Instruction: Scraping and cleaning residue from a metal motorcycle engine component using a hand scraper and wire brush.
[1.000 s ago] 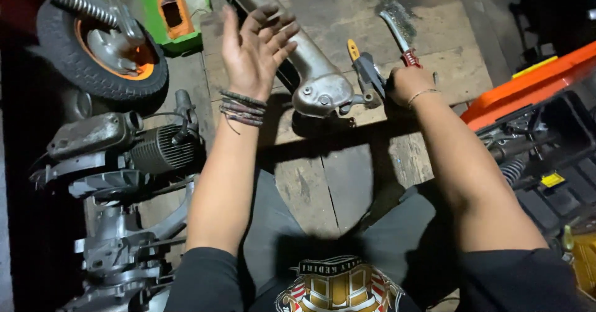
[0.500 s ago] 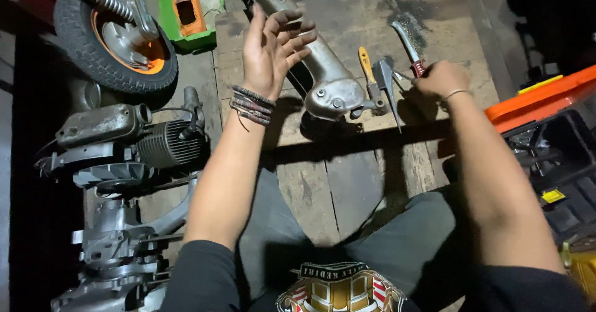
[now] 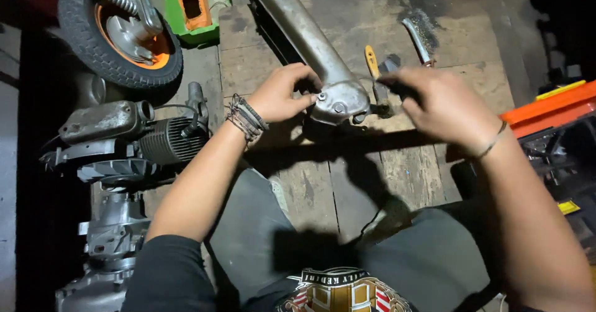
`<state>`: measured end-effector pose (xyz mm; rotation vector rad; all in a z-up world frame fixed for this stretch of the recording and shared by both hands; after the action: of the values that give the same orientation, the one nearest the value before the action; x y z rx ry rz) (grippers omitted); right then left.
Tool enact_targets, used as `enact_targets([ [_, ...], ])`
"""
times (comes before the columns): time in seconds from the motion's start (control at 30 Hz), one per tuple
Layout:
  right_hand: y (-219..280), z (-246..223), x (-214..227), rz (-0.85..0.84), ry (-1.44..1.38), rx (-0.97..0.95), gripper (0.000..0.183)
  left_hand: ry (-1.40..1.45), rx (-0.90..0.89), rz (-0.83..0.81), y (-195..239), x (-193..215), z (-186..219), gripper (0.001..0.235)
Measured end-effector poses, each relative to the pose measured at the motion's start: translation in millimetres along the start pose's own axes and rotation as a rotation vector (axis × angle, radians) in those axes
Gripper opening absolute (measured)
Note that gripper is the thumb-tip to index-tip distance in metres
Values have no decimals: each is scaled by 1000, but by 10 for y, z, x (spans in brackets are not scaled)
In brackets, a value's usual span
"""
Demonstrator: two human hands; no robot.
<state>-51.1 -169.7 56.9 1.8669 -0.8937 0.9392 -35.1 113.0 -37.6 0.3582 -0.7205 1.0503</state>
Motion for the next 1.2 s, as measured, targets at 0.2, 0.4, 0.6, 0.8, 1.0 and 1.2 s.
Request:
enact_targets([
  [0.2,74,-320,-141,92,237,237,37,41,-58,35,-52,-3,-15,20],
  [0.4,120,-461,-194,103,321,236,29,89,16,10,-89,-12,-41,14],
  [0.6,75,-400,-418,215,445,284,30,75,20,-9,-69,-19,-39,14],
  [0.8,120,-451,-500,328,597,328,30,65,12,-3,-41,-15,-30,16],
  [1.0,127,-509,-531,344,709,323,31,68,28,-14,-42,-6,-3,14],
  [1.2,167,-568,-474,313,663,317,29,72,40,-14,-28,15,35,14],
])
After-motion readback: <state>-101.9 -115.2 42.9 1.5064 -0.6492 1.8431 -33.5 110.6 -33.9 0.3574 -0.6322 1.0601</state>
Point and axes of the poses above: each hand's wrist, its own y-axis away from the middle knuckle, its own x-axis out of the back of the hand, z = x × y, the point moved 2 cm from there along -y, towards the middle knuckle
